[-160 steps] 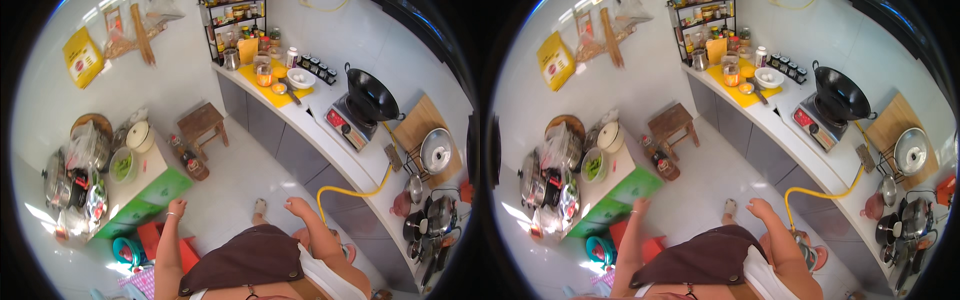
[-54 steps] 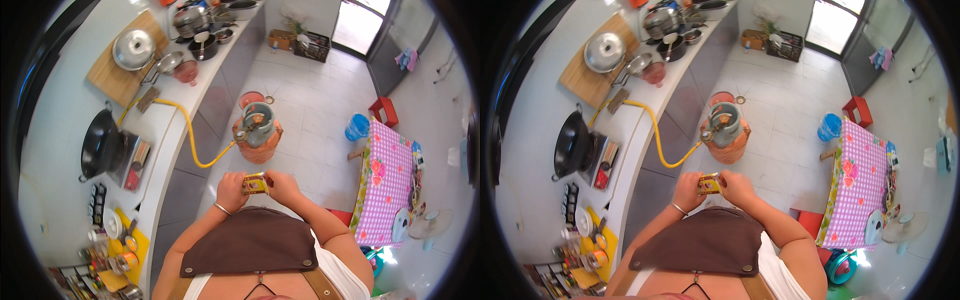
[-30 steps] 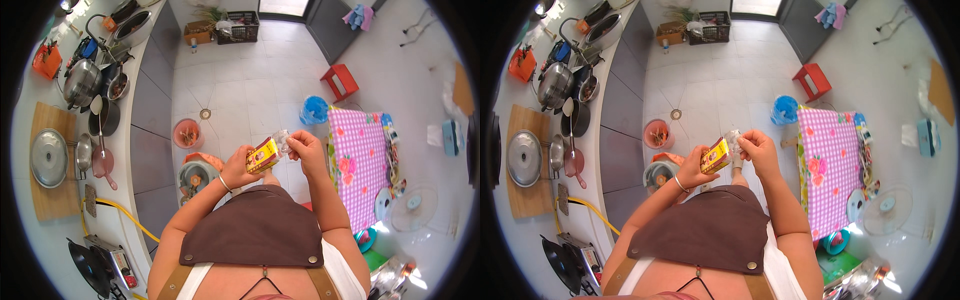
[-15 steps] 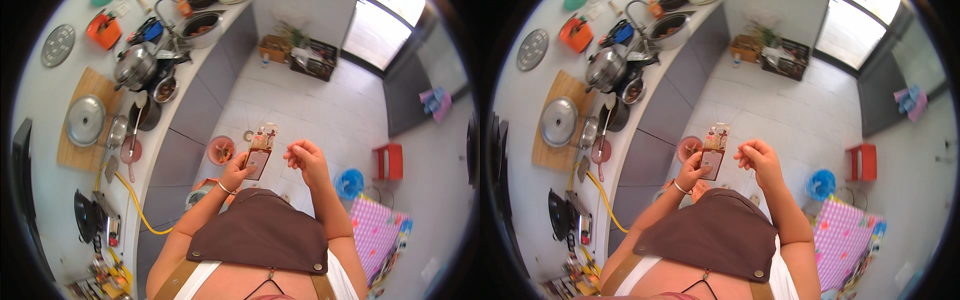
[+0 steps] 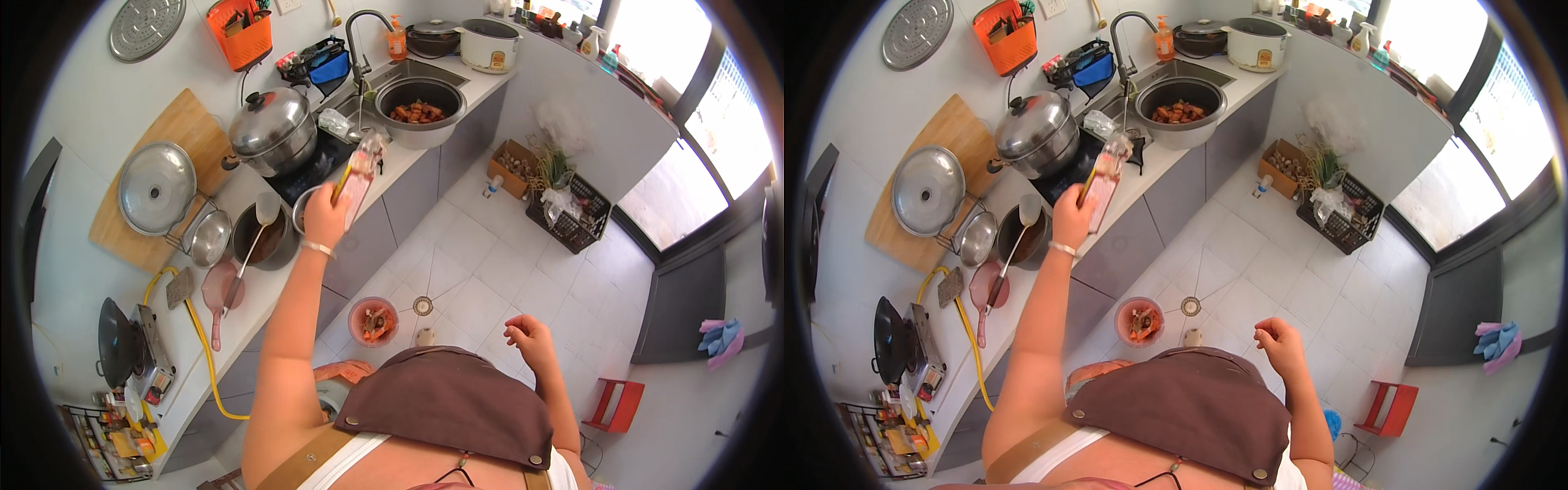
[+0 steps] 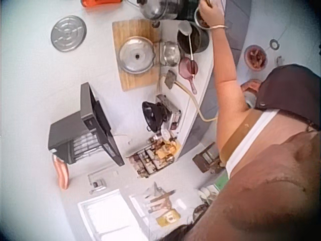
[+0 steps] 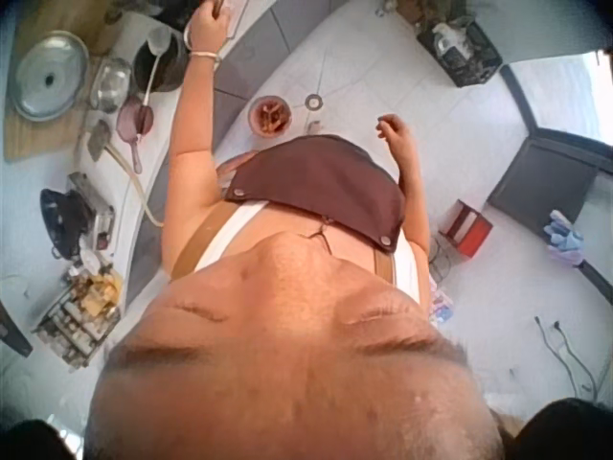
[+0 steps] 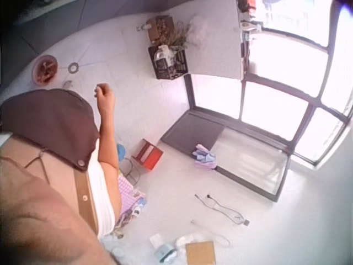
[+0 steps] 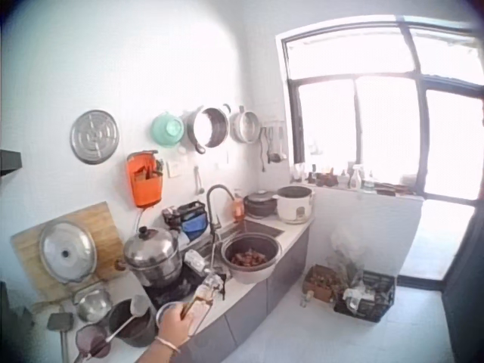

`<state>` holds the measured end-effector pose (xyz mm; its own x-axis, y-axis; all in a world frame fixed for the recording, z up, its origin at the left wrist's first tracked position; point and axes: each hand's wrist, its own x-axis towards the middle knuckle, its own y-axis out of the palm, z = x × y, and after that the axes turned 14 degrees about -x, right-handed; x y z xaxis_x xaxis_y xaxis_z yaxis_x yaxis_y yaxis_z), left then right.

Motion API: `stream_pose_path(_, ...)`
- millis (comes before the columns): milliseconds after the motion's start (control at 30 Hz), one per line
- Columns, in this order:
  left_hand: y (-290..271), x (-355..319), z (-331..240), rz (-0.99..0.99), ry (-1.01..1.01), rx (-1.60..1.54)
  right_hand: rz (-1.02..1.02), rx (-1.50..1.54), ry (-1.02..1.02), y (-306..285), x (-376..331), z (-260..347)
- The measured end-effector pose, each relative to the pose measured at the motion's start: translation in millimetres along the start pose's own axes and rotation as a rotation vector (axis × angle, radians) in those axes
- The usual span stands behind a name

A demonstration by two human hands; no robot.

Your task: The person transfers cooked meat from a wok into a pot using a spatula, adds liquid from a scoop, seasons the dish with packets, and pours additional liquid from a second pot.

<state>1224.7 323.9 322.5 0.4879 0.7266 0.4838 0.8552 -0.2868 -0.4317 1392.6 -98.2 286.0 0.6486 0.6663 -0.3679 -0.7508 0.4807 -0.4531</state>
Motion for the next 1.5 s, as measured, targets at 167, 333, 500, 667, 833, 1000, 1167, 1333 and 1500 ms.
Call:
stream_pose_path(167, 36.4, 127.7, 21.2, -0.003, 0.036, 0.253, 0.093, -0.197, -0.05, -13.2, 75.8, 26.5)
stream_pose_path(333, 97.2, 205.0, 24.2, 0.037, 0.046, 0.473, 0.226, -0.503, -0.14, -42.2, 152.9, 47.0)
stream_pose_path(500, 154.1, 256.6, 39.5, 0.082, -0.054, 0.685, 0.307, -0.77, -0.245, -82.5, 242.0, 16.4)
stream_pose_path(667, 192.8, 288.6, 38.3, 0.186, -0.11, 0.834, 0.35, -0.795, -0.234, -128.1, 324.9, -8.5)
stream_pose_path(833, 210.8, 304.0, 40.8, 0.222, -0.091, 0.881, 0.351, -0.979, -0.276, -159.1, 395.6, 19.9)
stream_pose_path(1000, 216.2, 313.2, 45.8, 0.23, -0.073, 0.912, 0.269, -0.984, -0.362, -158.4, 445.1, 51.3)
stream_pose_path(1167, 214.6, 323.4, 64.1, 0.274, -0.096, 0.97, 0.346, -0.977, -0.391, -138.0, 475.7, 74.5)
stream_pose_path(1333, 214.8, 336.0, 77.0, 0.243, -0.074, 0.827, 0.38, -0.946, -0.466, -123.2, 501.3, 94.6)
stream_pose_path(1500, 213.8, 352.5, 92.8, 0.203, -0.064, 0.764, 0.402, -1.058, -0.431, -108.6, 529.4, 116.4)
